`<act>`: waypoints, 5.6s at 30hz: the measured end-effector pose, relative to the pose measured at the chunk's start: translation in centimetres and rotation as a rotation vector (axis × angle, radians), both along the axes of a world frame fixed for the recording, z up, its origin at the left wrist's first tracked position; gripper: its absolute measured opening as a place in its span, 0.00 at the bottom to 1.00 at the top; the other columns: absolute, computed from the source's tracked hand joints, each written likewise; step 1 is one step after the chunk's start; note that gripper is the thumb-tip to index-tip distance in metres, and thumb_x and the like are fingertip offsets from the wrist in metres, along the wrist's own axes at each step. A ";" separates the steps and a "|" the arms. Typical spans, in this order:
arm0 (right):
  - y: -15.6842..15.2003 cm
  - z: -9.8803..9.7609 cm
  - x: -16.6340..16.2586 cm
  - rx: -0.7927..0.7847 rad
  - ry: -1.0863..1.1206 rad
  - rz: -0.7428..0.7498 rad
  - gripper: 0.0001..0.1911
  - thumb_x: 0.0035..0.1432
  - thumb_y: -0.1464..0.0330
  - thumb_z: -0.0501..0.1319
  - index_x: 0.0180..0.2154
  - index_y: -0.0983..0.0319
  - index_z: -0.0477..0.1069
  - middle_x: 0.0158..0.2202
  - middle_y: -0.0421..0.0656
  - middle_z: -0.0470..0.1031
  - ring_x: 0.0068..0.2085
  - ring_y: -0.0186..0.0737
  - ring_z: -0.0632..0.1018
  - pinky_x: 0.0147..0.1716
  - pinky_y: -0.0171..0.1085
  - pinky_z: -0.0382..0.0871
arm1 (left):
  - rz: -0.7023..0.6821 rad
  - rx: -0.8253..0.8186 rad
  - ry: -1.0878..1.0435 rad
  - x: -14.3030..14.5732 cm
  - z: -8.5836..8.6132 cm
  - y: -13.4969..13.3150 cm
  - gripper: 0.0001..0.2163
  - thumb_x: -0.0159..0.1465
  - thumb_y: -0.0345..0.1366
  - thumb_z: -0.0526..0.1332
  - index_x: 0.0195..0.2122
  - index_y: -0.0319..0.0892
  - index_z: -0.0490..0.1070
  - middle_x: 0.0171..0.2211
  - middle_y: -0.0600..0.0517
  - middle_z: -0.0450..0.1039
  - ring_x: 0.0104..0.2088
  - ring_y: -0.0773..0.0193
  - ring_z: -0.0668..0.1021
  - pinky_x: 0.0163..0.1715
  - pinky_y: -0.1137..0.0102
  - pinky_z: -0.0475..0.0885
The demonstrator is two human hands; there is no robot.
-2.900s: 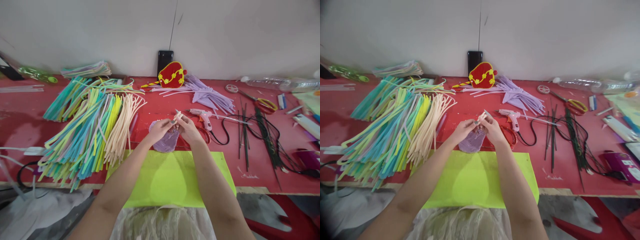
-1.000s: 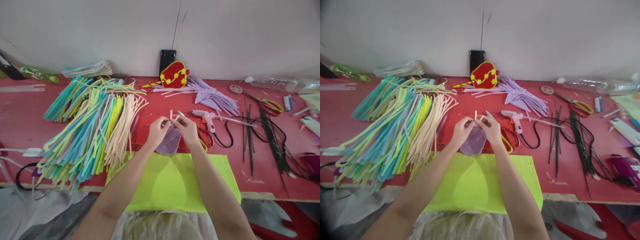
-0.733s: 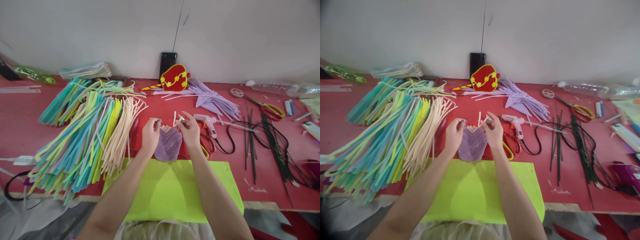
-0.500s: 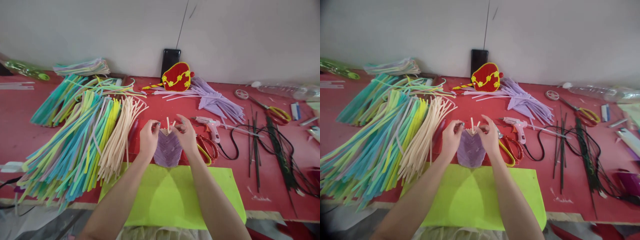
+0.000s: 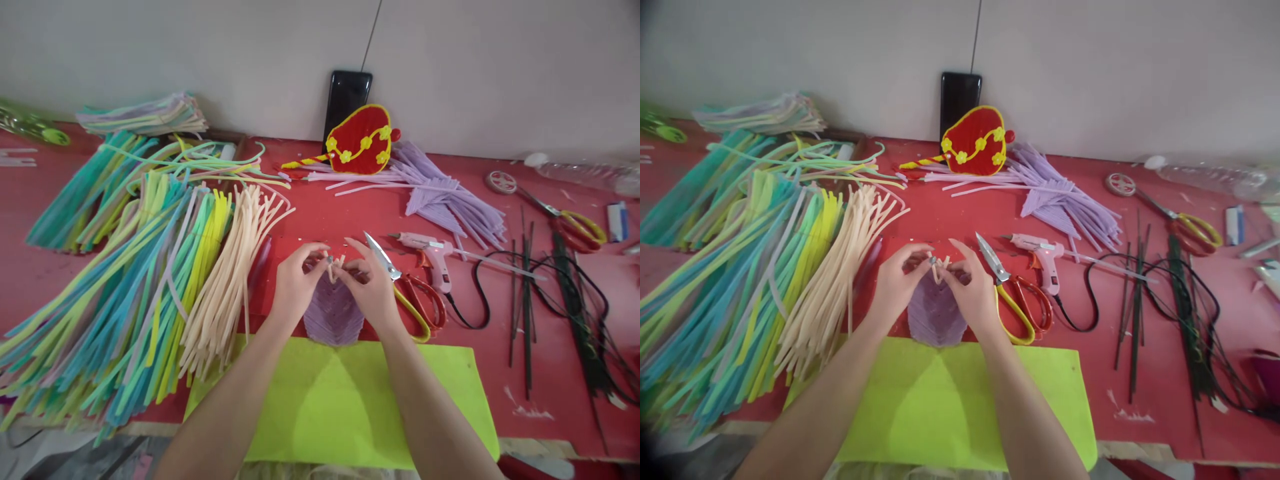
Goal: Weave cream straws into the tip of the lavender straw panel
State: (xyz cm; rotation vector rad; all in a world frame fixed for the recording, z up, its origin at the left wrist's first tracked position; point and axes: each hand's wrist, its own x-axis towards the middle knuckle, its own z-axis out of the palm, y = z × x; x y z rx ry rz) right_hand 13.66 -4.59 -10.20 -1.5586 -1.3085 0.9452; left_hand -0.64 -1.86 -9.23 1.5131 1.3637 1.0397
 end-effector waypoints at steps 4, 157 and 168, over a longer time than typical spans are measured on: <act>-0.1 -0.1 0.0 -0.004 -0.013 -0.012 0.24 0.54 0.62 0.62 0.54 0.53 0.65 0.30 0.39 0.78 0.30 0.39 0.77 0.31 0.39 0.71 | 0.022 -0.005 0.022 0.0 -0.1 0.0 0.07 0.58 0.26 0.61 0.35 0.45 0.72 0.32 0.55 0.77 0.34 0.68 0.78 0.38 0.73 0.71; -0.1 -0.2 0.0 -0.009 0.054 -0.091 0.26 0.54 0.62 0.61 0.55 0.56 0.63 0.29 0.40 0.75 0.31 0.40 0.76 0.34 0.41 0.71 | 0.124 0.038 0.217 0.2 0.2 -0.6 0.03 0.60 0.28 0.59 0.33 0.42 0.71 0.34 0.52 0.75 0.36 0.63 0.76 0.40 0.67 0.69; -0.3 -1.1 0.1 -0.003 -0.067 -0.074 0.23 0.53 0.63 0.61 0.51 0.57 0.65 0.30 0.40 0.74 0.31 0.39 0.76 0.33 0.40 0.71 | 0.101 0.033 0.454 0.2 -0.9 -0.3 0.03 0.60 0.29 0.60 0.34 0.41 0.71 0.35 0.50 0.72 0.37 0.60 0.74 0.41 0.62 0.67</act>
